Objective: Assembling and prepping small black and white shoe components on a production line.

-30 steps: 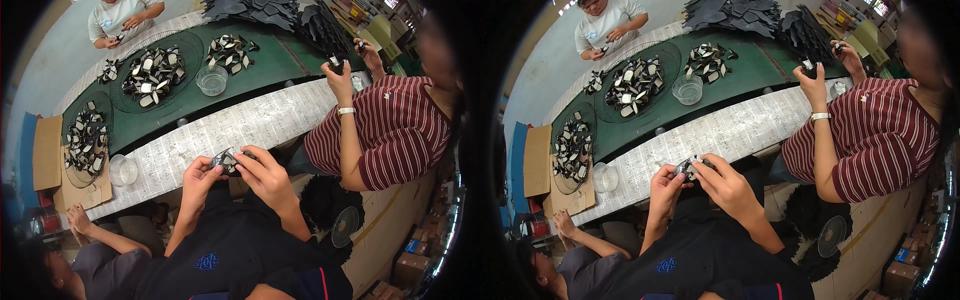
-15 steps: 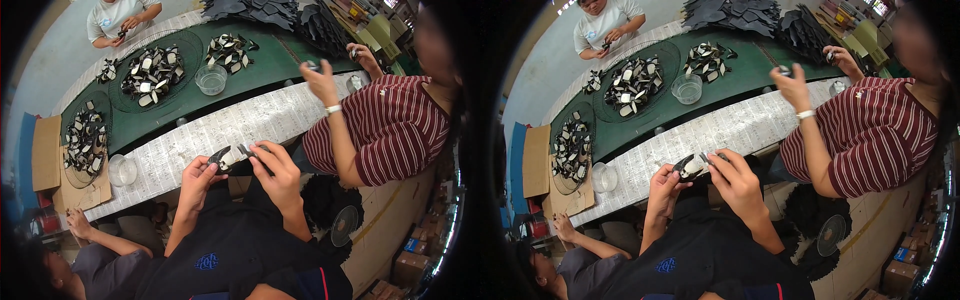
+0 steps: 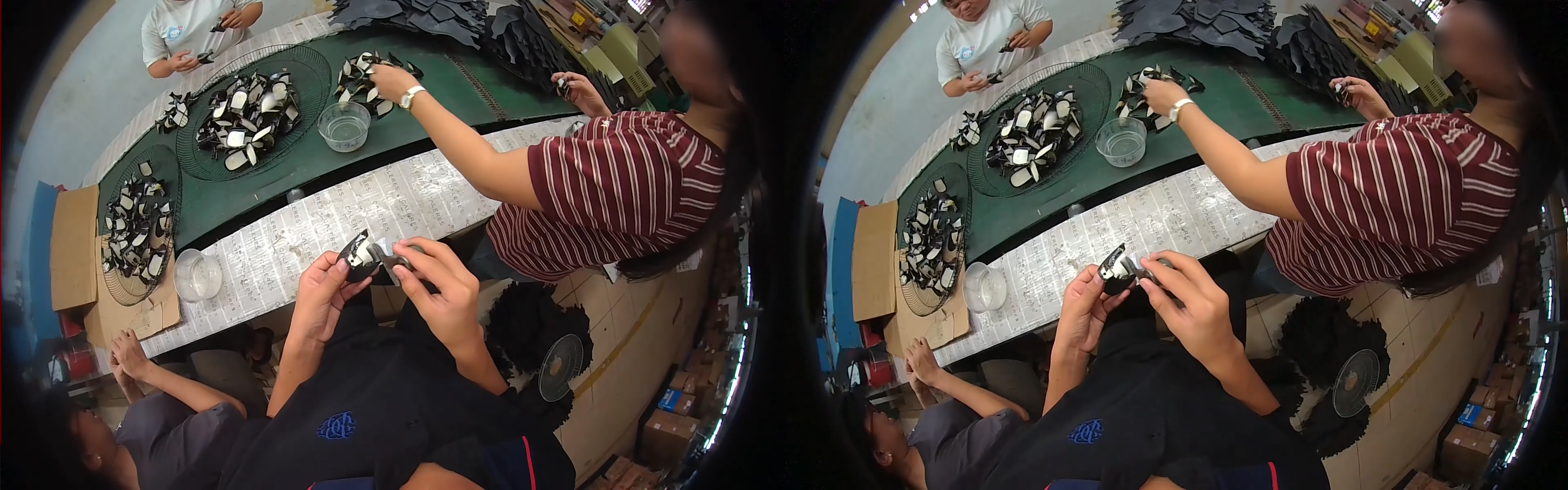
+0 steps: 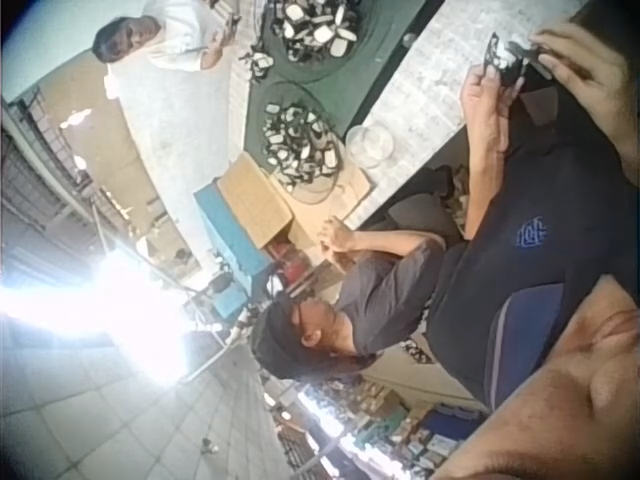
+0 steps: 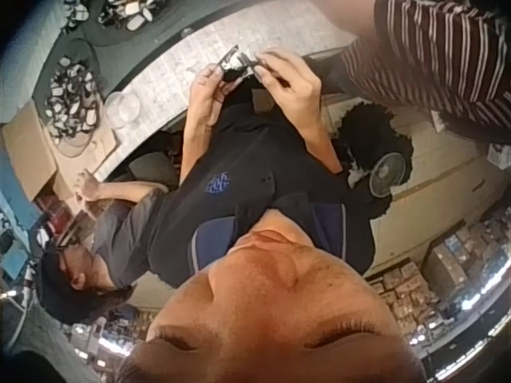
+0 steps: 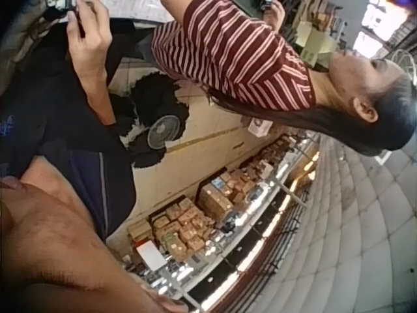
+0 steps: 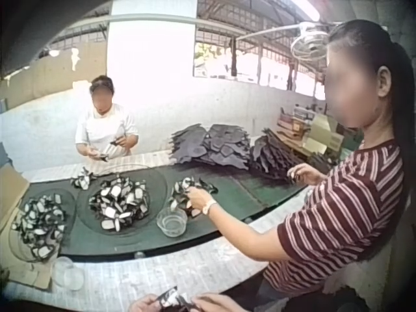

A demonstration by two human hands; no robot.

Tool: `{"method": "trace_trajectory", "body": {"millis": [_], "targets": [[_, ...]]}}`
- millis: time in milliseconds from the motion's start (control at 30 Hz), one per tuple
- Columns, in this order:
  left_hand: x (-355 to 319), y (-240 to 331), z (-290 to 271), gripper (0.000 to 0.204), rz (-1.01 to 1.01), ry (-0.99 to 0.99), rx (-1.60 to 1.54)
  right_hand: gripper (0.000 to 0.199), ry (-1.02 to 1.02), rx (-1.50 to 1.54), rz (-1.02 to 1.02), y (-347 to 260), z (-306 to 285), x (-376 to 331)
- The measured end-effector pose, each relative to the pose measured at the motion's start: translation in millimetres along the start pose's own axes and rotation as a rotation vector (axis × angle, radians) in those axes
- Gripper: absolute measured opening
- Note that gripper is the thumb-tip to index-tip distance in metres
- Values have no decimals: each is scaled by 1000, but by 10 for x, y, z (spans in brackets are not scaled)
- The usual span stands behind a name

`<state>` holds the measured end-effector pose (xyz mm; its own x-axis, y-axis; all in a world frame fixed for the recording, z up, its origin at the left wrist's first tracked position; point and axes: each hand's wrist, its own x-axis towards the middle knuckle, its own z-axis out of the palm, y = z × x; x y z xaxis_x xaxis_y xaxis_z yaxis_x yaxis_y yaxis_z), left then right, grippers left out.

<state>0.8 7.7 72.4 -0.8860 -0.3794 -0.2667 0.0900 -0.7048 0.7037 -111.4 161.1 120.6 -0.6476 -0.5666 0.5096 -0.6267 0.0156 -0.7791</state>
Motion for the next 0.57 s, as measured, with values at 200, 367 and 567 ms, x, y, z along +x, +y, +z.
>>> {"method": "trace_trajectory", "body": {"millis": [200, 367, 567], "targets": [[-8, -27, 5, 12, 3, 33, -13, 27, -35, 25, -2, -43, 53, -33], [-9, -55, 0, 12, 9, 47, -11, 25, -19, -54, -78, 5, 59, -45], [28, -39, 22, 12, 6, 50, 15, 27, 46, -222, -102, 58, 7, -16]]}}
